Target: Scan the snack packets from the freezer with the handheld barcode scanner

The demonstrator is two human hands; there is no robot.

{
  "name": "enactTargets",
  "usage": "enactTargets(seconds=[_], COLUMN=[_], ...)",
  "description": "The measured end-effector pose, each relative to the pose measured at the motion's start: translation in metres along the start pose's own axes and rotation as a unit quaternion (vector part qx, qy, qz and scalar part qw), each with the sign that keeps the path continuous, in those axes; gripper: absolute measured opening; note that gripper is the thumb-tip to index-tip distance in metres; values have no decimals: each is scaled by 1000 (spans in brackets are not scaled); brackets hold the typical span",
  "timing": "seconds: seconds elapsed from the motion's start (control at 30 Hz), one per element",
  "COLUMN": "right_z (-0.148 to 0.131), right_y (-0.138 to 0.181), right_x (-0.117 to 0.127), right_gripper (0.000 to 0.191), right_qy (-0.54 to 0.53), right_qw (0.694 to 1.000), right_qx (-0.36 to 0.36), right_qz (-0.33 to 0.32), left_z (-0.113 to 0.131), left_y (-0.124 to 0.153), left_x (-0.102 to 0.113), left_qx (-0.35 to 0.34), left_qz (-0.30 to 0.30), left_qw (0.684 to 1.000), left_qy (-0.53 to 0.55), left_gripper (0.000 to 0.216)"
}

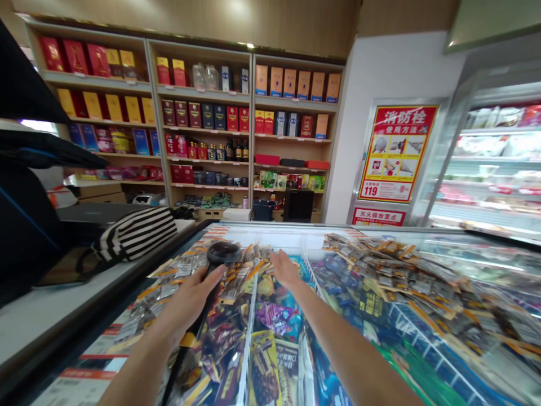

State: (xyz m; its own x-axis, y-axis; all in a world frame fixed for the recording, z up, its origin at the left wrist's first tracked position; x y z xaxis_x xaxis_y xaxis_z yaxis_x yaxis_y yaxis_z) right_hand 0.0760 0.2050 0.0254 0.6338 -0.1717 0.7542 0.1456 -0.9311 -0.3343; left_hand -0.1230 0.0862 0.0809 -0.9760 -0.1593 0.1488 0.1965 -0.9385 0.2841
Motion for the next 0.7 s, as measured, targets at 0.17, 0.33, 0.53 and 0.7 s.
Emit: enactTargets(seconds=[0.17, 0.33, 0.53, 0.7], right_z=[-28, 36, 133, 139], right_y=[-9, 7, 49, 63], right_x=[-27, 35, 134, 121], right_gripper=[62, 60, 53, 41], right_qy=[-39, 72, 257, 273], right_qw=[995, 997, 958, 961], right_qx=[55, -6, -80, -20], right_qz=[-73, 19, 101, 35], left_z=[4, 0, -5, -7], left_y=[5, 10, 23, 28], left_x=[-4, -21, -43, -51], left_qx=[-17, -10, 12, 20], left_qz=[-7, -85, -152, -189], left_qw=[1000, 996, 988, 981], left_qy=[3, -18, -32, -43], left_gripper=[37, 41, 39, 43])
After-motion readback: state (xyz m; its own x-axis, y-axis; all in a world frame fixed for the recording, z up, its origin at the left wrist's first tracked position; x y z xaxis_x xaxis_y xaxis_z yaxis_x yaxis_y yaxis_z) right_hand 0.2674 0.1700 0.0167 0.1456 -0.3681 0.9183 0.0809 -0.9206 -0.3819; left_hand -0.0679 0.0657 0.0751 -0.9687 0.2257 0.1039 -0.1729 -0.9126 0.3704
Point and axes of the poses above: each hand's wrist, its own y-axis away from the middle knuckle, its own x-axis out of the back of the hand, z = x × y, the point moved 8 cm from there along -y, towards the middle knuckle, and after that the axes turned 15 degrees about x, right-handed, at the moved point
